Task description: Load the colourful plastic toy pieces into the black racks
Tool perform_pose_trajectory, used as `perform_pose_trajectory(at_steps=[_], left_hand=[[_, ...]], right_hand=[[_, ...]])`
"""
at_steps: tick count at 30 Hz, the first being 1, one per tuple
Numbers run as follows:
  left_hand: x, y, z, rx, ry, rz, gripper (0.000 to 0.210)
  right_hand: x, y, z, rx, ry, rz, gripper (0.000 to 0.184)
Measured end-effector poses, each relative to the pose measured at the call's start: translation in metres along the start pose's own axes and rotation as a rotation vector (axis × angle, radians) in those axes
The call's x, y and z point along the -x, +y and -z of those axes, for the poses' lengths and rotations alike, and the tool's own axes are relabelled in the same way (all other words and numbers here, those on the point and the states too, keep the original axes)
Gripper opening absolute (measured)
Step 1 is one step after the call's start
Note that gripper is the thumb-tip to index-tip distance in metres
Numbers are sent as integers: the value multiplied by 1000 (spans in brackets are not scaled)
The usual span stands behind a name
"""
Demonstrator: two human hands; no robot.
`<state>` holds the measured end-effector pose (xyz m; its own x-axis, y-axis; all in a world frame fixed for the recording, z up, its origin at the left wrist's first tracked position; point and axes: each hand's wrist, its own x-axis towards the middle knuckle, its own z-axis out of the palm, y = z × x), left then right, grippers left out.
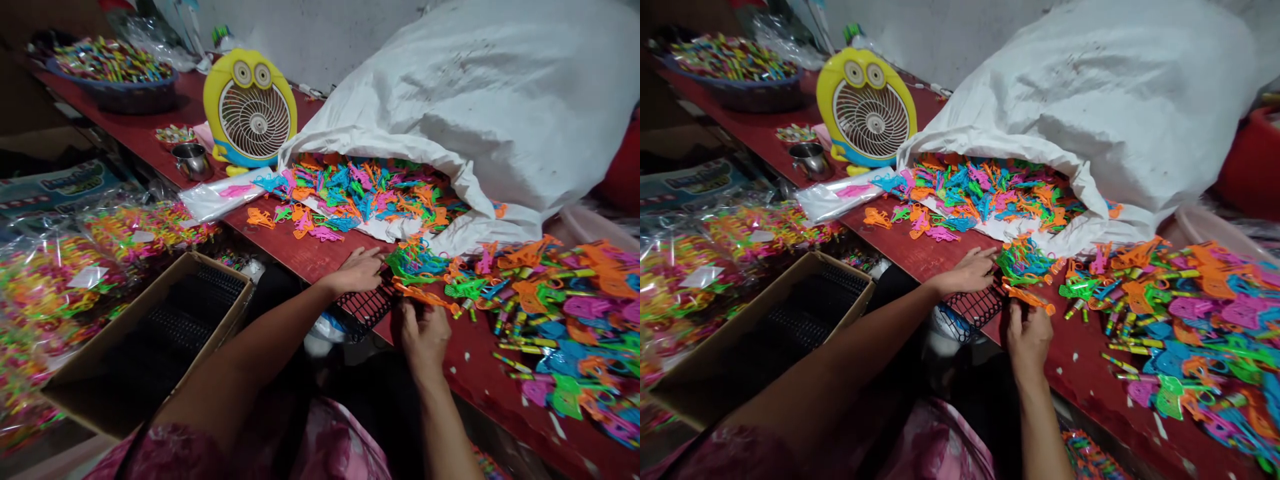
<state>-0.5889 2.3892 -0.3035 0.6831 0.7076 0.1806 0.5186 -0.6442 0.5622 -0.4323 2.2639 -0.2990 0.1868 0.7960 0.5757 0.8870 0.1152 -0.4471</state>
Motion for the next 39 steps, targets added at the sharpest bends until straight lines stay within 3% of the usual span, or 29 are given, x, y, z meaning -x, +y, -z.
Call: perform_pose_trajectory(at_steps=[4, 8, 13, 19, 31, 39], left_hand=[[0, 0, 0, -1, -11, 8, 40], [1, 1, 0, 12, 7, -4, 40], [2, 0, -1, 22, 18, -14, 38], [0, 1, 2, 2, -28, 10, 37], [3, 6, 7, -41, -48, 32, 33], [2, 7, 7, -14, -41, 28, 34]], right_hand=[[-5, -11, 1, 110, -105, 15, 27], [-4, -22, -3, 276, -72, -65, 28], [-3, -20, 0, 310, -31, -109, 34], [-4, -21, 1, 488, -164, -120, 34], [-11, -32, 1, 582, -353, -298, 27], [-16, -35, 5, 542, -387, -307, 28]])
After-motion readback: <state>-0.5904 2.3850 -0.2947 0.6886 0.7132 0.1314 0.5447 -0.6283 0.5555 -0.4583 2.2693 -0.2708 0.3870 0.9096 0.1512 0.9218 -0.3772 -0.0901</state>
